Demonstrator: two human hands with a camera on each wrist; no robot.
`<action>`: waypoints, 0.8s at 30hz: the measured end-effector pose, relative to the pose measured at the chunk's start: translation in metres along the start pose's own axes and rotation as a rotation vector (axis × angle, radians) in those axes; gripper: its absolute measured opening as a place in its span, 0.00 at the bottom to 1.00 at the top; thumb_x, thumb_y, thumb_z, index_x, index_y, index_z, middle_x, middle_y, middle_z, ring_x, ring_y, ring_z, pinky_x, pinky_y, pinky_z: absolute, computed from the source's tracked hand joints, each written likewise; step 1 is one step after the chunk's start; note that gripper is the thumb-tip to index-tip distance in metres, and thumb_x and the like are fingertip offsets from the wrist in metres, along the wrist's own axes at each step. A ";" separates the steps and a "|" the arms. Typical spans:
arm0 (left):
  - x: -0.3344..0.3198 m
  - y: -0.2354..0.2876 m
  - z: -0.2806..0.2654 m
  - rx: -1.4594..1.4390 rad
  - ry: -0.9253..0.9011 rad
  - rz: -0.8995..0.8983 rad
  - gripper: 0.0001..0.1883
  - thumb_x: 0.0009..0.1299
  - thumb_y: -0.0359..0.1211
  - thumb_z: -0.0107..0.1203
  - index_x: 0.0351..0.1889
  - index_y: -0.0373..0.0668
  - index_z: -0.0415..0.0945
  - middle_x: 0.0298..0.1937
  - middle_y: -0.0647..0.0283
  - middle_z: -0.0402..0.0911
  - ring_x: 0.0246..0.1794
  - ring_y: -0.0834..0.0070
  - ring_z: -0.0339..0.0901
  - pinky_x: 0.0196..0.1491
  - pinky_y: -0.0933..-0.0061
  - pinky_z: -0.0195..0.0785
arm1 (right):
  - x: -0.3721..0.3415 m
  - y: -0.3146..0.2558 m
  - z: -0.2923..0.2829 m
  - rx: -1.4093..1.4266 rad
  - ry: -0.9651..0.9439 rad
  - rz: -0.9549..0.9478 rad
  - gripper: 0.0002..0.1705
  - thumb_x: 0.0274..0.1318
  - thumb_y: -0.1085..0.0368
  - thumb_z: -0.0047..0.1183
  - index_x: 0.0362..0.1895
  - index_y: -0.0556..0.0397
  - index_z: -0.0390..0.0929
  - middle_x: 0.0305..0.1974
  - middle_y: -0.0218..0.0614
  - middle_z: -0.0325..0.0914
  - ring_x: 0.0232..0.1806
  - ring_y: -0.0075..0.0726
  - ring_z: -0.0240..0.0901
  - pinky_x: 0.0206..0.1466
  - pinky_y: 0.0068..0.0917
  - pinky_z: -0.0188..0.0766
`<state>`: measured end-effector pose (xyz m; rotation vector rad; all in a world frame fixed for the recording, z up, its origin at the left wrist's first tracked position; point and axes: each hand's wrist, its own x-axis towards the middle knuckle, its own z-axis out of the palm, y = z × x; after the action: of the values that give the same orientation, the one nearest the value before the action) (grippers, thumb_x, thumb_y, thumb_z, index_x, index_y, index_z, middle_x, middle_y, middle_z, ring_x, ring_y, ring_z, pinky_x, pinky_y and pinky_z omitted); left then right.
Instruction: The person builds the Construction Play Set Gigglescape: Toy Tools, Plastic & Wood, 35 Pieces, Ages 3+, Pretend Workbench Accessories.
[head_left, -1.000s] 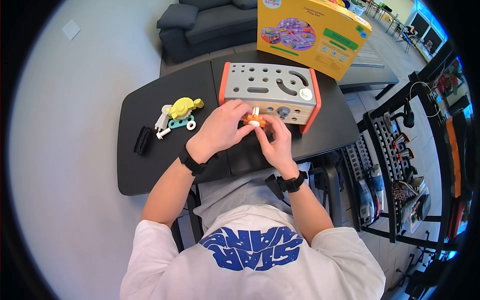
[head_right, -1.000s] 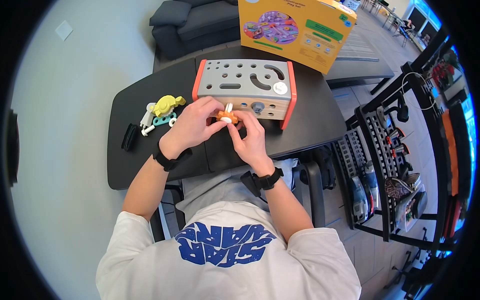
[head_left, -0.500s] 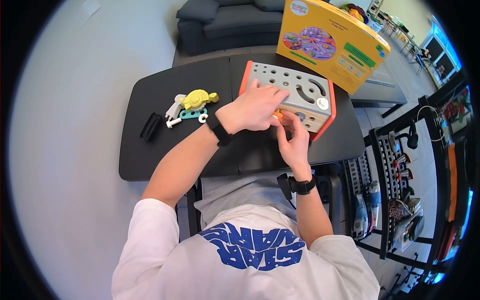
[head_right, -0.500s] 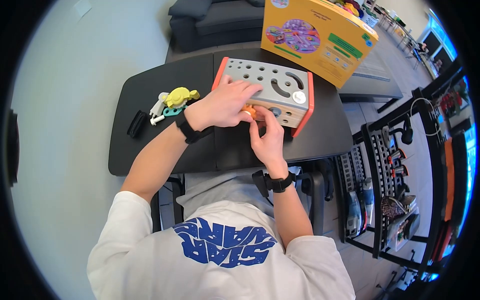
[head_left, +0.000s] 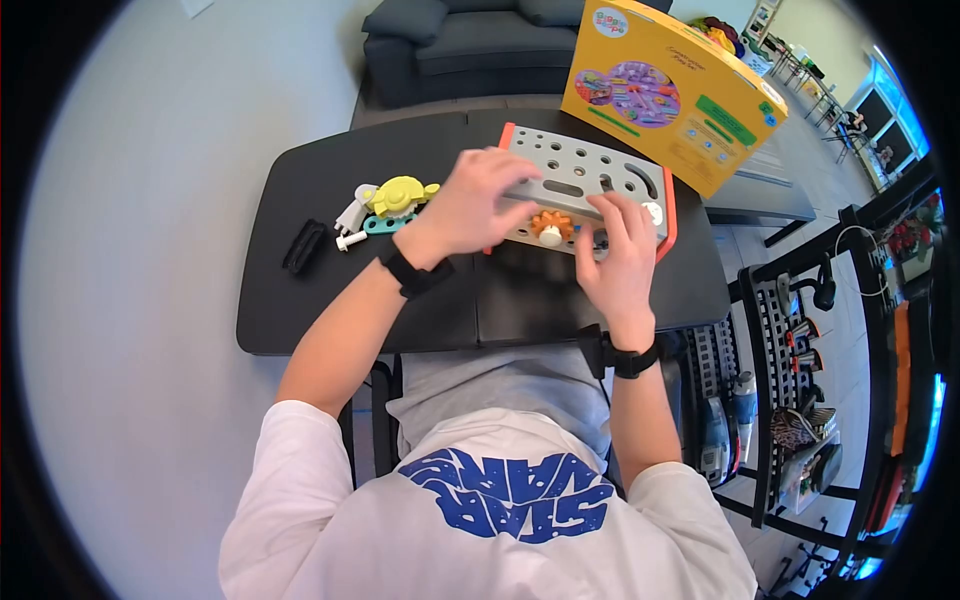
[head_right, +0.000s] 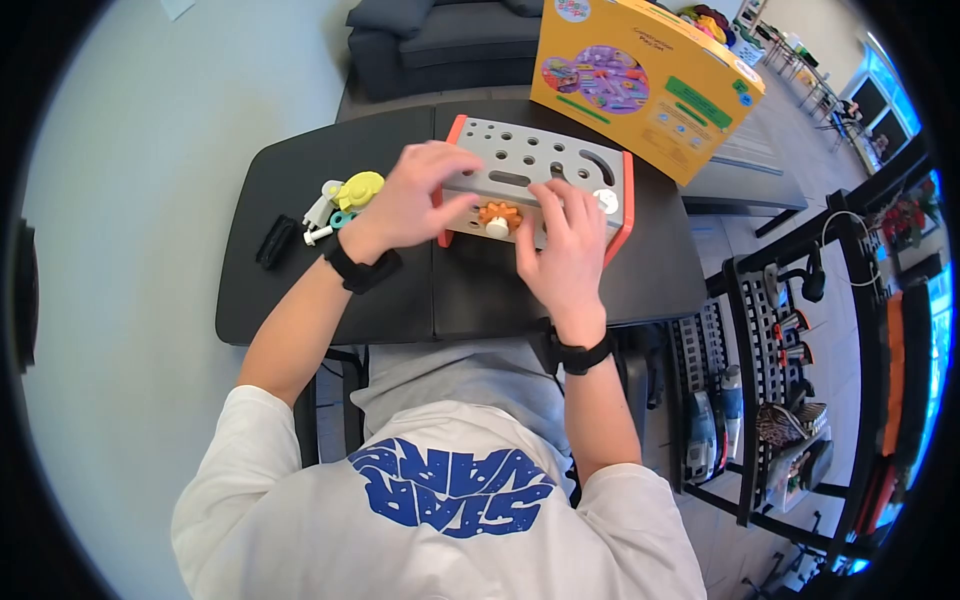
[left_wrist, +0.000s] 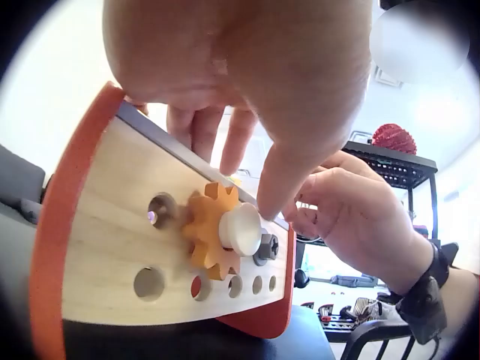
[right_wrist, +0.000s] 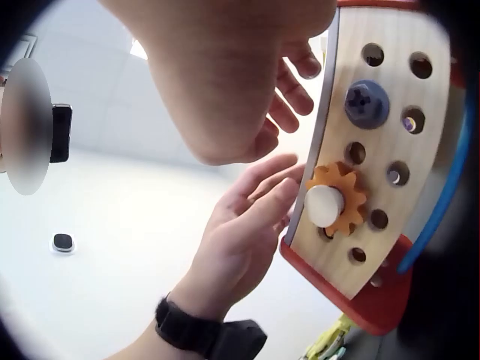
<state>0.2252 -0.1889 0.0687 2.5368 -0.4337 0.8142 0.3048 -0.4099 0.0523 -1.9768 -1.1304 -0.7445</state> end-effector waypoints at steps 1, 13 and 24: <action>-0.005 -0.011 -0.008 0.033 0.071 -0.083 0.18 0.65 0.35 0.67 0.53 0.43 0.80 0.54 0.60 0.84 0.60 0.63 0.77 0.65 0.62 0.63 | 0.003 0.002 0.001 -0.014 -0.052 0.026 0.18 0.52 0.67 0.61 0.49 0.54 0.80 0.53 0.40 0.76 0.60 0.50 0.69 0.64 0.46 0.62; -0.103 -0.130 -0.072 0.593 -0.302 -0.865 0.27 0.63 0.27 0.59 0.63 0.46 0.77 0.52 0.49 0.85 0.55 0.51 0.82 0.60 0.56 0.76 | 0.011 0.006 0.020 -0.125 -0.133 -0.045 0.16 0.60 0.58 0.60 0.44 0.56 0.80 0.55 0.41 0.74 0.62 0.49 0.67 0.67 0.49 0.56; -0.114 -0.137 -0.055 0.600 -0.348 -0.822 0.18 0.64 0.22 0.57 0.53 0.46 0.79 0.44 0.48 0.85 0.47 0.48 0.83 0.50 0.52 0.78 | 0.005 0.006 -0.007 -0.011 -0.233 -0.148 0.17 0.58 0.55 0.61 0.43 0.54 0.78 0.55 0.40 0.73 0.62 0.48 0.67 0.68 0.48 0.54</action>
<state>0.1679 -0.0271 -0.0031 2.9876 0.8463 0.1863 0.3112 -0.4157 0.0583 -2.0445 -1.4258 -0.6058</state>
